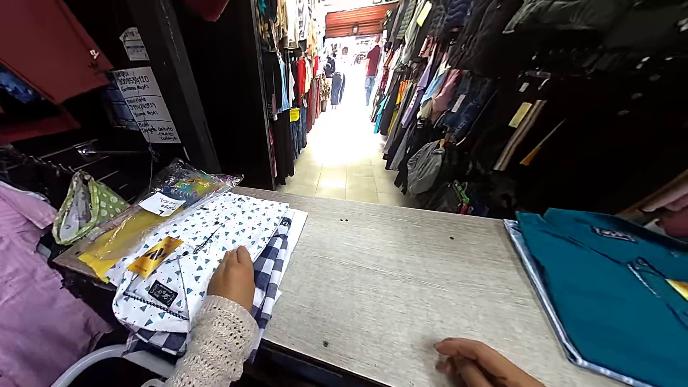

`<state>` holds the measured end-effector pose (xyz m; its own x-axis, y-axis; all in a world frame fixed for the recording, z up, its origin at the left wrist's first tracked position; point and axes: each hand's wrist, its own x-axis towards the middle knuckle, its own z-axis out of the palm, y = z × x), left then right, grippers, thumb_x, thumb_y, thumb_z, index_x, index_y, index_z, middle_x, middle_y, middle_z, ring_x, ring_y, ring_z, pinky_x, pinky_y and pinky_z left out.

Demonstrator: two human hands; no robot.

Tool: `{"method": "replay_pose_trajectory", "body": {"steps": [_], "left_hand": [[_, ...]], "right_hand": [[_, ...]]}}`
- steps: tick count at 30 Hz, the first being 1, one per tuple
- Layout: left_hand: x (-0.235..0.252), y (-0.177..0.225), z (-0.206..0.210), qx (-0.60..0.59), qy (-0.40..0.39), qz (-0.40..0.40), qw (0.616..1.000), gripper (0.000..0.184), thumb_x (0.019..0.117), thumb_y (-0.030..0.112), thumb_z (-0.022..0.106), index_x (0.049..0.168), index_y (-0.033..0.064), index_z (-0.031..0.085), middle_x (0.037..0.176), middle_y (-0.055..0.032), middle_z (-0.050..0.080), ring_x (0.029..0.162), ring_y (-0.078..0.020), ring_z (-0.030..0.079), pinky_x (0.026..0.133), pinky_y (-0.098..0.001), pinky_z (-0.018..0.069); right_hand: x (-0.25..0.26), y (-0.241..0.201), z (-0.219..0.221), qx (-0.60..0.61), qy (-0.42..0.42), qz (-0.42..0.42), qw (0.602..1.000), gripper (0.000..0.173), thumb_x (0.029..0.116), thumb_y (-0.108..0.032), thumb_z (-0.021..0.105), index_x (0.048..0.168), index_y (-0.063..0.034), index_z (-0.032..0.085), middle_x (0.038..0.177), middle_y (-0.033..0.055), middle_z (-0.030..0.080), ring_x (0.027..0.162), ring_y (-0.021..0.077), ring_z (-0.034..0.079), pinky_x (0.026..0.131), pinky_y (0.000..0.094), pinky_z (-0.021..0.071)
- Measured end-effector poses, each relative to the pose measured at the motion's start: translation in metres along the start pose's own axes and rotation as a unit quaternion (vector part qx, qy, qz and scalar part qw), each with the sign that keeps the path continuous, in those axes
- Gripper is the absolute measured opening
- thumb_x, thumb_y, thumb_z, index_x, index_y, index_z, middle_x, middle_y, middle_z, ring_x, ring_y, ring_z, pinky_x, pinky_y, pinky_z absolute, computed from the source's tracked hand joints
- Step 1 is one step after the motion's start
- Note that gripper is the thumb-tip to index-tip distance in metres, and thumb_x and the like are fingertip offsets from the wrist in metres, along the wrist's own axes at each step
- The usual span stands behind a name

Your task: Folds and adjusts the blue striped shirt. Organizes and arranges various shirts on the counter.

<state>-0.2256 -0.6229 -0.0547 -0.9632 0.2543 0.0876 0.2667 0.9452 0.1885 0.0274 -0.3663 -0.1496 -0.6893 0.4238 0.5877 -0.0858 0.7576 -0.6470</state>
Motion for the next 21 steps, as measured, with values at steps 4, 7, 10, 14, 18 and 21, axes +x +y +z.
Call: {"method": "replay_pose_trajectory", "body": {"steps": [4, 7, 10, 14, 18, 21], "left_hand": [[-0.018, -0.025, -0.001, -0.061, 0.194, 0.117, 0.972, 0.035, 0.0960, -0.007, 0.054, 0.129, -0.0039, 0.066, 0.117, -0.0257, 0.071, 0.102, -0.0441, 0.072, 0.085, -0.0601, 0.0569], [-0.044, -0.017, -0.002, -0.074, 0.329, 0.248, 0.908, 0.030, 0.0885, -0.005, 0.057, 0.114, -0.0043, 0.073, 0.103, -0.0192, 0.076, 0.088, -0.0328, 0.077, 0.074, -0.0447, 0.0627], [-0.075, 0.016, -0.002, -0.129, 0.346, 0.432, 0.823, 0.024, 0.0971, 0.001, 0.051, 0.105, -0.0022, 0.074, 0.101, -0.0143, 0.078, 0.093, -0.0215, 0.077, 0.083, -0.0299, 0.0604], [-0.076, 0.059, 0.032, -0.214, 0.244, 0.693, 0.643, 0.024, 0.1040, 0.005, 0.050, 0.108, 0.0073, 0.073, 0.108, -0.0065, 0.078, 0.111, -0.0154, 0.071, 0.103, -0.0308, 0.0501], [-0.041, 0.095, 0.073, -0.241, 0.208, 0.646, 0.694, 0.021, 0.0947, 0.004, 0.058, 0.096, 0.0076, 0.078, 0.104, -0.0085, 0.079, 0.103, -0.0231, 0.075, 0.092, -0.0422, 0.0578], [-0.010, 0.108, 0.068, -0.181, -0.013, 0.470, 0.864, 0.033, 0.0924, -0.010, 0.054, 0.113, 0.0020, 0.077, 0.129, -0.0193, 0.069, 0.129, -0.0395, 0.060, 0.111, -0.0602, 0.0399]], "right_hand": [[0.002, -0.006, -0.001, 0.011, 0.001, 0.031, 0.999, 0.020, 0.0816, 0.005, 0.053, 0.088, 0.0114, 0.071, 0.076, 0.0134, 0.072, 0.065, 0.0045, 0.068, 0.066, 0.0182, 0.0561], [0.008, -0.008, -0.003, 0.073, -0.005, 0.085, 0.994, 0.021, 0.0887, 0.005, 0.052, 0.100, 0.0129, 0.067, 0.084, 0.0118, 0.075, 0.067, 0.0060, 0.071, 0.065, 0.0214, 0.0593], [0.014, -0.004, -0.009, 0.198, 0.016, 0.183, 0.963, 0.032, 0.1036, -0.008, 0.038, 0.124, 0.0091, 0.056, 0.102, 0.0076, 0.076, 0.084, 0.0107, 0.075, 0.073, 0.0279, 0.0623], [0.014, 0.022, -0.055, 0.323, 0.112, 0.329, 0.880, 0.074, 0.1064, -0.048, -0.005, 0.154, -0.0046, 0.033, 0.136, 0.0044, 0.062, 0.114, 0.0049, 0.064, 0.092, 0.0279, 0.0560], [-0.016, 0.016, -0.092, 0.212, 0.184, 0.339, 0.898, 0.057, 0.0994, -0.003, 0.038, 0.155, -0.0035, 0.027, 0.124, 0.0066, 0.063, 0.093, 0.0029, 0.070, 0.075, 0.0240, 0.0607], [-0.042, -0.012, -0.091, 0.187, 0.120, 0.360, 0.906, 0.046, 0.0850, 0.014, 0.055, 0.129, 0.0044, 0.047, 0.084, 0.0018, 0.075, 0.068, 0.0108, 0.074, 0.063, 0.0299, 0.0642]]}}
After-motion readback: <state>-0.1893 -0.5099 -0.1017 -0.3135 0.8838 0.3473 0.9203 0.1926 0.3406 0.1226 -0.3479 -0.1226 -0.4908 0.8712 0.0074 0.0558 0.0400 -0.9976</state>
